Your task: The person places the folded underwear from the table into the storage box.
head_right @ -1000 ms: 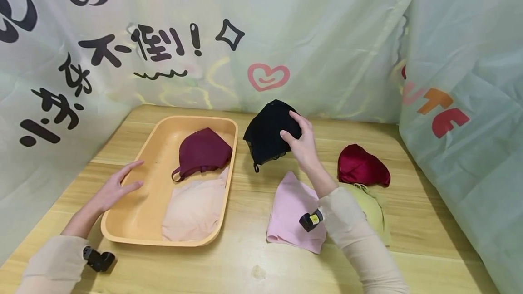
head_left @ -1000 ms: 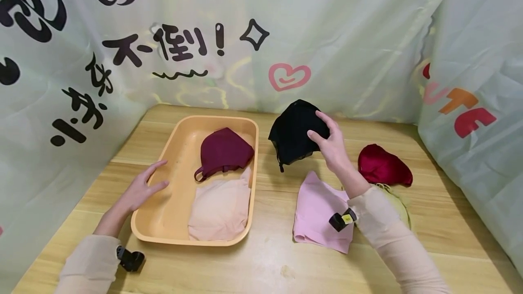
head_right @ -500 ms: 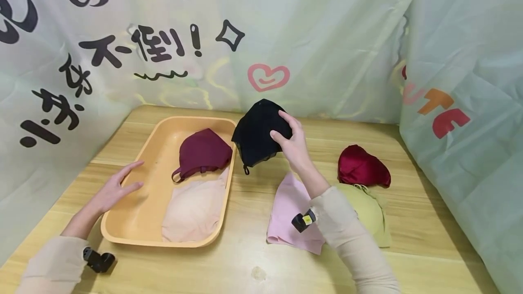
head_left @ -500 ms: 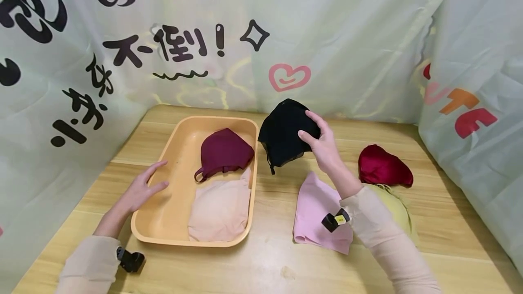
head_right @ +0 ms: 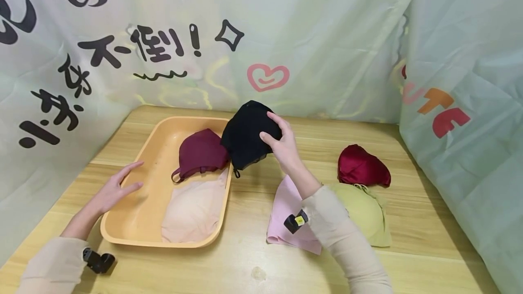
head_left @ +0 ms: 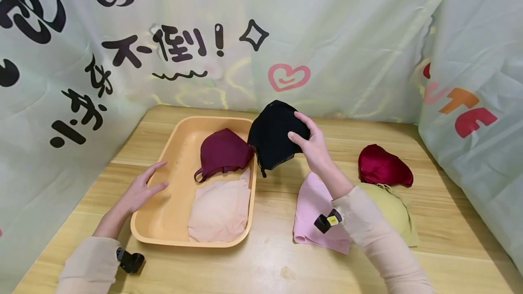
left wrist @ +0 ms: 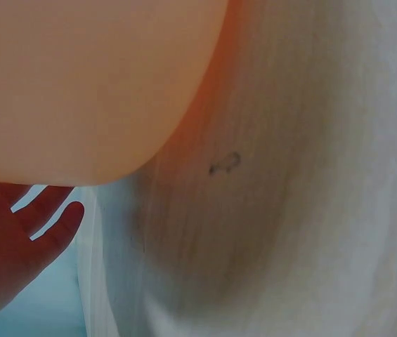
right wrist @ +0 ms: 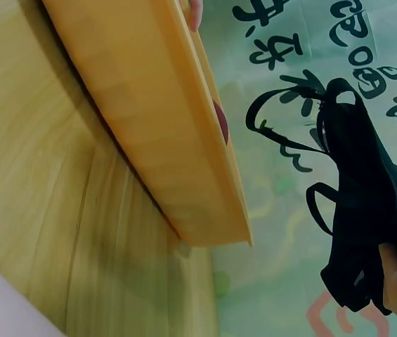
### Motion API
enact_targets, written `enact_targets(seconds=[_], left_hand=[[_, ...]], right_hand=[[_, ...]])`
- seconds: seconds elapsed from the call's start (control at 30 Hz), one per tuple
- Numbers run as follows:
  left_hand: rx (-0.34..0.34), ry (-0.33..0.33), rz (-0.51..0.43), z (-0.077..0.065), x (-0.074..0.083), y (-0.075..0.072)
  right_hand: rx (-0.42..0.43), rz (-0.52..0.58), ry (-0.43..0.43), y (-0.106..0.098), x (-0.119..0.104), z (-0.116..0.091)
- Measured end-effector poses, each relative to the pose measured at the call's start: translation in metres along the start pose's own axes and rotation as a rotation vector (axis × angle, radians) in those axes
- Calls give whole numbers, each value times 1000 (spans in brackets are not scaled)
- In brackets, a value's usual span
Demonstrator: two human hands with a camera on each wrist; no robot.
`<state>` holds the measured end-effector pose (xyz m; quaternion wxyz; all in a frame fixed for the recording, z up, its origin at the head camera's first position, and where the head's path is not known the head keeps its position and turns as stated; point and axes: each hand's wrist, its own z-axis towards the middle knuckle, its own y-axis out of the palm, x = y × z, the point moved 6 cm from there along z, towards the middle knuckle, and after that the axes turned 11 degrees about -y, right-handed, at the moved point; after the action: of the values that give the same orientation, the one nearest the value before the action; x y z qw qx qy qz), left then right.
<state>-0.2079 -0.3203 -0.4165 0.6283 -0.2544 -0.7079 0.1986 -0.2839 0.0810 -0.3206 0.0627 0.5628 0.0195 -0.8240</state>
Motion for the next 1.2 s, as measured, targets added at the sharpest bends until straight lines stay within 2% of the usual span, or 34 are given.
enact_targets(seconds=[0.13,0.6,1.2], left_hand=[[7,1,5,0,0,0],[10,6,12,-2,4,0],[4,-10,2,0,2,0]], right_hand=[[-14,31,5,6,0,-2],[-64,40,15,22,10,-3],[-153,73,85,66,29,-5]])
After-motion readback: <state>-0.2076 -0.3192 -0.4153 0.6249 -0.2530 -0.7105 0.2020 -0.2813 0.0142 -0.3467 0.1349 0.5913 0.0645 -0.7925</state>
